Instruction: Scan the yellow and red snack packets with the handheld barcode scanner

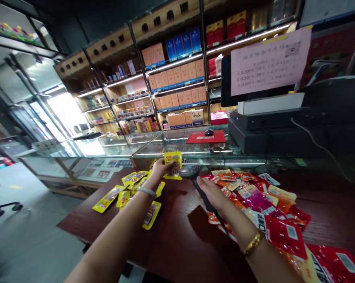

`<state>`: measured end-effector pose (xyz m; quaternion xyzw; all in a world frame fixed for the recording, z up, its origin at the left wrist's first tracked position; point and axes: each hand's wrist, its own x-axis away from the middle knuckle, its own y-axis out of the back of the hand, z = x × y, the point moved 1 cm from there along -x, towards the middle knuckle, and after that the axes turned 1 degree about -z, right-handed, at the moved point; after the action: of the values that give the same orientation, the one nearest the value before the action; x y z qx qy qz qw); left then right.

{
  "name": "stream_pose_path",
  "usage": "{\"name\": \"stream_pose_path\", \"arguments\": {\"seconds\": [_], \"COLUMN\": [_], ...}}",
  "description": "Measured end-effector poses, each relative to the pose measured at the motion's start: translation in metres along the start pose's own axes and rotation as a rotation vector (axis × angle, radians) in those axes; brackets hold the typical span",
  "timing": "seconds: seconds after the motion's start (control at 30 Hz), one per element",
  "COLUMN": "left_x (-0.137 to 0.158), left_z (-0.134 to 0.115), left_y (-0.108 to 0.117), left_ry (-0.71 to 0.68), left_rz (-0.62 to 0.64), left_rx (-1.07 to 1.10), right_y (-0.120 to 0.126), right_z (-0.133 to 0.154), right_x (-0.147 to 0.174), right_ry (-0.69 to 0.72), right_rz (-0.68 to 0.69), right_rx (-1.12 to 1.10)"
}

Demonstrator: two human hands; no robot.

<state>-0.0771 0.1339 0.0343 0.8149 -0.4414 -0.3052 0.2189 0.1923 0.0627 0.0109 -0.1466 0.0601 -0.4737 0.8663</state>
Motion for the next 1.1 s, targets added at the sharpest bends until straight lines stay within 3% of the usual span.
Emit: {"name": "stream_pose_path", "arguments": {"seconds": [0.13, 0.2, 0.4, 0.6, 0.77, 0.9, 0.97, 1.1], "left_x": [0.042, 0.055, 0.070, 0.070, 0.076, 0.077, 0.077, 0.078], "left_z": [0.024, 0.034, 0.044, 0.041, 0.033, 0.036, 0.041, 0.047], "left_y": [-0.006, -0.013, -0.027, -0.027, -0.027, 0.000, 0.012, 0.015], "left_ry": [0.084, 0.122, 0.154, 0.164, 0.149, 0.054, 0.060, 0.098], "left_rz": [-0.269, -0.333, -0.337, -0.283, 0.015, -0.161, -0.151, 0.133], "left_rx": [0.337, 0.447, 0.684, 0.719, 0.418, -0.188, -0.440, -0.697], "right_y": [-0.008, -0.011, -0.013, -0.011, -0.012, -0.010, -0.010, -0.009], "right_z": [-0.006, -0.010, -0.017, -0.010, -0.009, -0.015, -0.017, -0.020], "right_x": [0.003, 0.004, 0.007, 0.010, 0.011, 0.009, 0.008, 0.006], "right_ry": [-0.002, -0.012, -0.023, -0.108, -0.137, -0.155, -0.164, -0.184], "right_rz": [-0.001, 0.009, 0.058, 0.042, 0.011, -0.071, -0.074, -0.060], "right_rx": [0.147, 0.241, 0.354, 0.188, 0.141, 0.184, 0.172, 0.147]}}
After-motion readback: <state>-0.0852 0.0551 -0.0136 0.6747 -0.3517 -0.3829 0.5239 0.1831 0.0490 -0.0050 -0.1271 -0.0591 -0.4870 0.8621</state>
